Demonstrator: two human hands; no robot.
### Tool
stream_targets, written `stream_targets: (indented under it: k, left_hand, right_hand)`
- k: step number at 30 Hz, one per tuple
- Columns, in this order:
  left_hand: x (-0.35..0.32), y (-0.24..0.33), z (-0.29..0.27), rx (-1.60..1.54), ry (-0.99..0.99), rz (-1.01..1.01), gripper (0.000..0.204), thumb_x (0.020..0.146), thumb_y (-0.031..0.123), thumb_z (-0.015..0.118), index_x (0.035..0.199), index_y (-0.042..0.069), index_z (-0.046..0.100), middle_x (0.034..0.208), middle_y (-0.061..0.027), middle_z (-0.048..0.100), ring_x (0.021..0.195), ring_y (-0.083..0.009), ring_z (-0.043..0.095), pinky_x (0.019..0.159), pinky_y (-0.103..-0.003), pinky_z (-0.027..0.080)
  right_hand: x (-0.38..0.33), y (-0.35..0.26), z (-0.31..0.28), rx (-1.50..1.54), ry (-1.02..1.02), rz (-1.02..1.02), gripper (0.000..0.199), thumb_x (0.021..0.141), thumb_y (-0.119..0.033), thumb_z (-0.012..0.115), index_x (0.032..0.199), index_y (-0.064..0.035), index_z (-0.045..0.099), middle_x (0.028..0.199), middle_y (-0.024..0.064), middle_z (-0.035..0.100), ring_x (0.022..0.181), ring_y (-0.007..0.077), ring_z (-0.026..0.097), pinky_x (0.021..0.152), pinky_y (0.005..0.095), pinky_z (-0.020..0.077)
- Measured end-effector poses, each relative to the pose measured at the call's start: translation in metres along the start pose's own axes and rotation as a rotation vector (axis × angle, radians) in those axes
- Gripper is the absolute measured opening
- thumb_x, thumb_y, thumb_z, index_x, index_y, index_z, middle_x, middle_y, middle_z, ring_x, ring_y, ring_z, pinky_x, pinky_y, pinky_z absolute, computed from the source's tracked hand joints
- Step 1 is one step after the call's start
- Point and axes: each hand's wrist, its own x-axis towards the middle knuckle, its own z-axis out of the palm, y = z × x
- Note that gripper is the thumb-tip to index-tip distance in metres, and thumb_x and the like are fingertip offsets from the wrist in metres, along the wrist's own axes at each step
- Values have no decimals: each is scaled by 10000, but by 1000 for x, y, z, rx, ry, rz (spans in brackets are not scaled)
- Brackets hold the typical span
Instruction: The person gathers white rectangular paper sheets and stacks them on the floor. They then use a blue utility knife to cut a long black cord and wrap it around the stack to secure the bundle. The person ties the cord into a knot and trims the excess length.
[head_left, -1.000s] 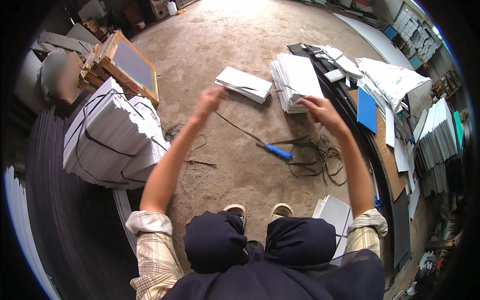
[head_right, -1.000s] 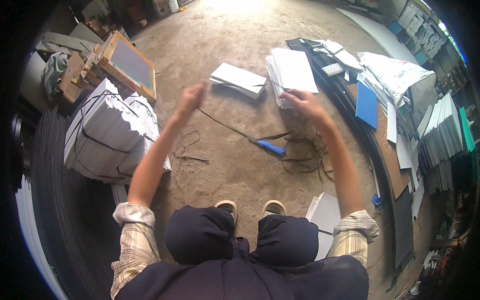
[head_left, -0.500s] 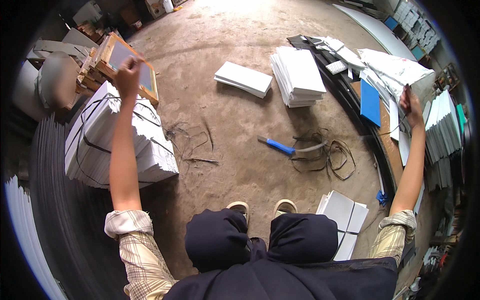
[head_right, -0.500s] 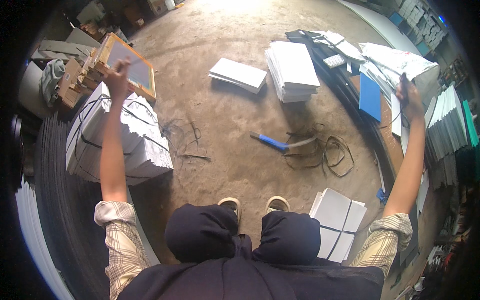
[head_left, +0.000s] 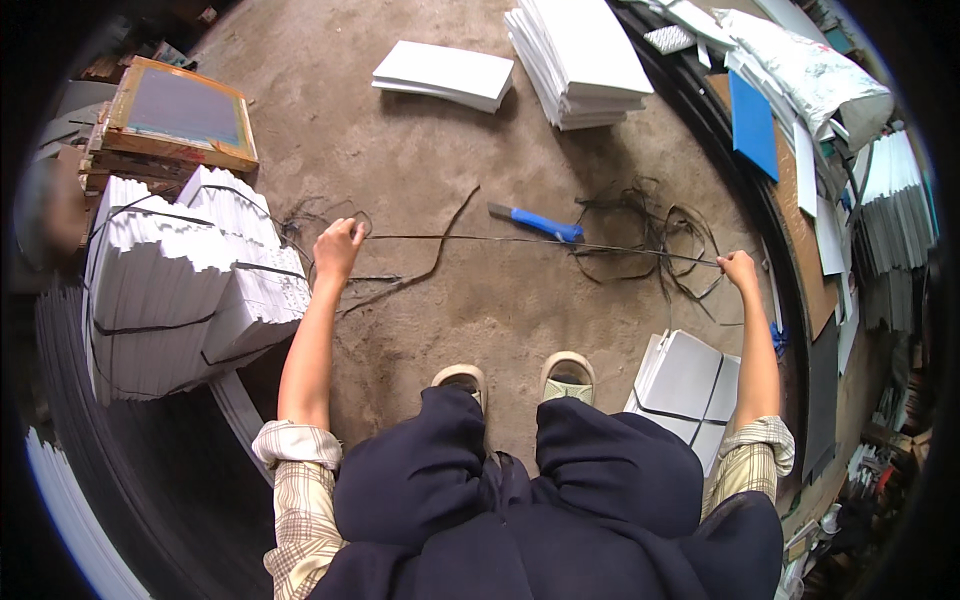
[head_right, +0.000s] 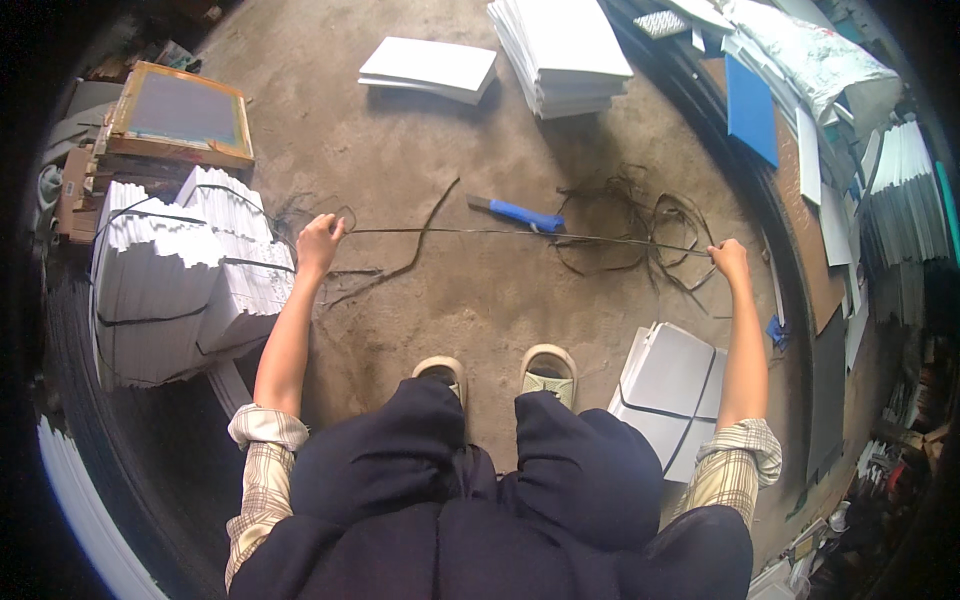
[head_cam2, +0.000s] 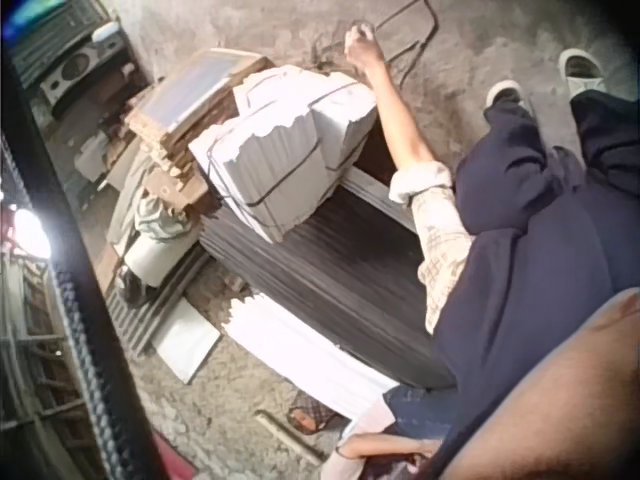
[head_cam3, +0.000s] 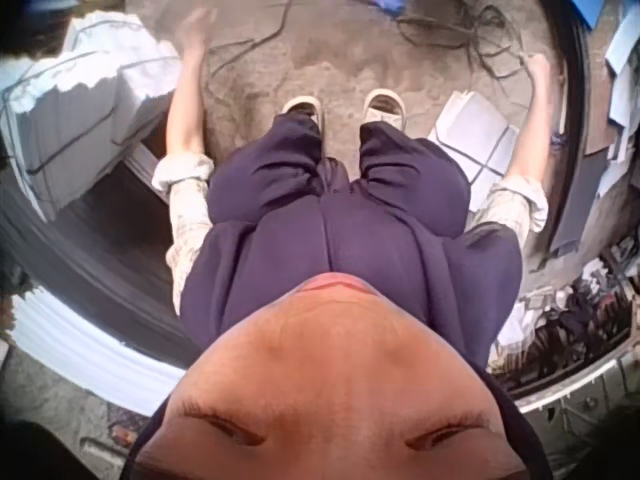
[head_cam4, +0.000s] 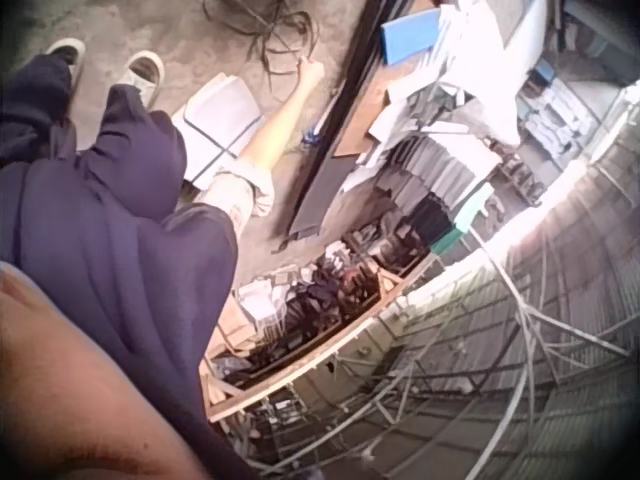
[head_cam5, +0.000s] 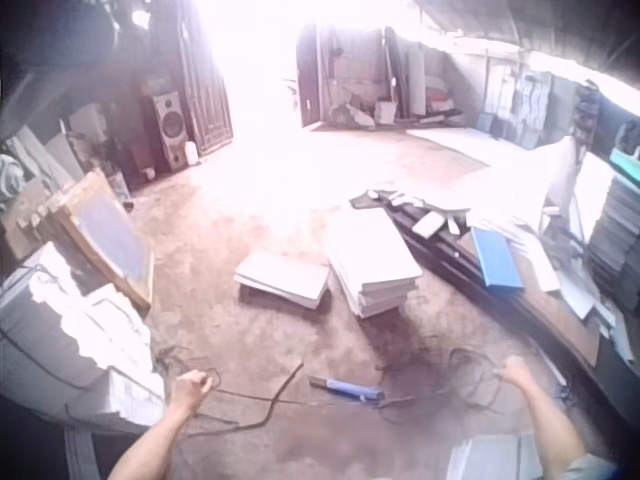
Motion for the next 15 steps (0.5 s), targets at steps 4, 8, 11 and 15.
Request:
stream_targets:
  k: [4, 8, 11, 15]
  left_hand:
    - [-11, 17, 27, 245, -88, 108, 314, 723, 354, 664, 886, 102, 575, 886, -57, 526, 927, -235, 483, 815, -378, 365]
    - [-7, 70, 51, 61, 71, 120, 419, 720, 438, 648, 935, 98, 534, 900, -45, 525, 923, -207, 478, 814, -372, 337]
    - [-5, 95, 67, -116, -129, 39, 402, 718, 428, 653, 917, 99, 534, 880, -38, 530, 893, -201, 489, 782, -361, 339]
    - [-9, 109, 81, -44, -188, 166, 304, 758, 361, 631, 891, 106, 530, 865, -31, 547, 870, -191, 510, 744, -349, 341]
  right_hand:
    - [-32, -50, 31, -372, 289, 10, 396, 753, -362, 637, 993, -49, 596, 1051, 174, 565, 1055, 308, 494, 827, 414, 415]
    - [-32, -137, 69, 80, 499, -631, 361, 720, -210, 628, 1013, -10, 558, 1050, 189, 541, 1017, 346, 483, 852, 425, 403]
    - [-59, -233, 105, 379, 249, -984, 406, 725, -145, 650, 1076, -7, 498, 1024, 170, 536, 999, 320, 500, 843, 398, 409]
    - [-72, -269, 132, 271, 339, -1079, 439, 706, -95, 653, 1098, -44, 463, 1004, 114, 501, 955, 283, 490, 846, 371, 406]
